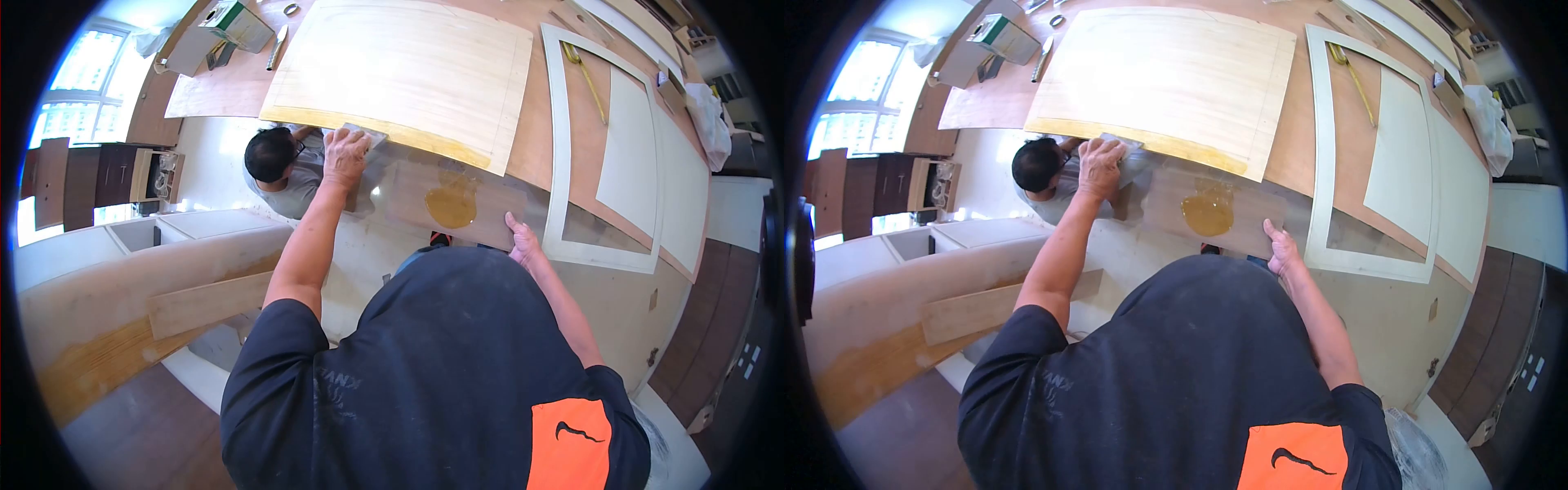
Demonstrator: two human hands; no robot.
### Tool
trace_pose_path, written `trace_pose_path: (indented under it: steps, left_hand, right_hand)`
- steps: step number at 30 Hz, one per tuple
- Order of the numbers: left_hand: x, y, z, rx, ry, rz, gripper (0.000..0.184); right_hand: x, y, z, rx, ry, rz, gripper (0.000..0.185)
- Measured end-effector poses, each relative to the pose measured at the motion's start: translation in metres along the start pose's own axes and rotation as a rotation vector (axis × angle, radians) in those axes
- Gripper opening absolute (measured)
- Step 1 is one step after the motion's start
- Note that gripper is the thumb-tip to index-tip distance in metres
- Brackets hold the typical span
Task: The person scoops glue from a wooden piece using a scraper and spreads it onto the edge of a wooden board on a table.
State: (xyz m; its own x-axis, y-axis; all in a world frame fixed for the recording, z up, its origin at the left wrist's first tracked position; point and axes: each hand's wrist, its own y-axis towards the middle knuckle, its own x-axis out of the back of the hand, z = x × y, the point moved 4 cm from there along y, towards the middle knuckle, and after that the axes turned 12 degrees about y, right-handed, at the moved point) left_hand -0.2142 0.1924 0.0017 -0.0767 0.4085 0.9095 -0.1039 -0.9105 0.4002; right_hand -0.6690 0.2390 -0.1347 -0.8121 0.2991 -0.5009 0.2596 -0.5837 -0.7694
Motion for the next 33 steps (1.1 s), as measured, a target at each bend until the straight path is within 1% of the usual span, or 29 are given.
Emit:
trace_pose_path:
  steps: [2, 5, 8, 11, 15, 20, 23, 25, 26, 29, 31, 33]
  left_hand:
    - [-0.003, 0.005, 0.004, 0.011, 0.013, -0.006, 0.024]
    - [-0.015, 0.011, 0.009, 0.035, 0.015, -0.036, 0.024]
    - [-0.016, -0.001, 0.008, 0.026, 0.002, -0.013, 0.027]
    - [-0.022, -0.009, 0.009, 0.02, 0.0, -0.009, 0.029]
    - [-0.029, 0.003, 0.007, 0.032, -0.026, -0.005, 0.031]
    - [-0.01, -0.008, -0.001, 0.045, -0.001, 0.063, 0.032]
    - [0.004, -0.004, -0.006, 0.064, 0.044, 0.077, 0.032]
    - [0.01, 0.004, -0.015, 0.099, 0.061, 0.082, 0.031]
    - [0.013, 0.01, -0.021, 0.112, 0.076, 0.006, 0.026]
    - [-0.003, 0.016, -0.039, 0.163, 0.15, 0.176, 0.022]
    - [-0.013, 0.014, -0.068, 0.103, 0.167, 0.275, 0.022]
    - [-0.011, 0.009, -0.11, -0.008, 0.096, 0.175, 0.023]
  right_hand:
    - [-0.003, -0.003, 0.001, -0.054, 0.025, 0.013, 0.054]
    - [0.008, 0.004, -0.003, -0.038, -0.012, -0.049, 0.053]
    - [0.013, 0.01, -0.006, -0.018, -0.01, -0.063, 0.053]
    - [-0.017, -0.019, 0.003, -0.028, 0.022, -0.03, 0.052]
    - [-0.011, -0.008, 0.003, -0.051, -0.009, -0.001, 0.053]
    - [-0.002, 0.001, 0.0, -0.014, 0.002, 0.005, 0.054]
    - [0.0, 0.0, -0.001, -0.078, 0.078, 0.016, 0.061]
    - [-0.003, -0.007, 0.001, -0.048, 0.044, -0.042, 0.062]
    - [-0.005, -0.011, 0.001, -0.033, 0.027, -0.072, 0.062]
    - [-0.012, -0.019, 0.004, 0.016, -0.018, -0.119, 0.062]
    - [-0.009, -0.015, 0.002, 0.004, 0.015, -0.108, 0.061]
    - [-0.006, -0.01, 0.001, -0.003, 0.04, -0.083, 0.061]
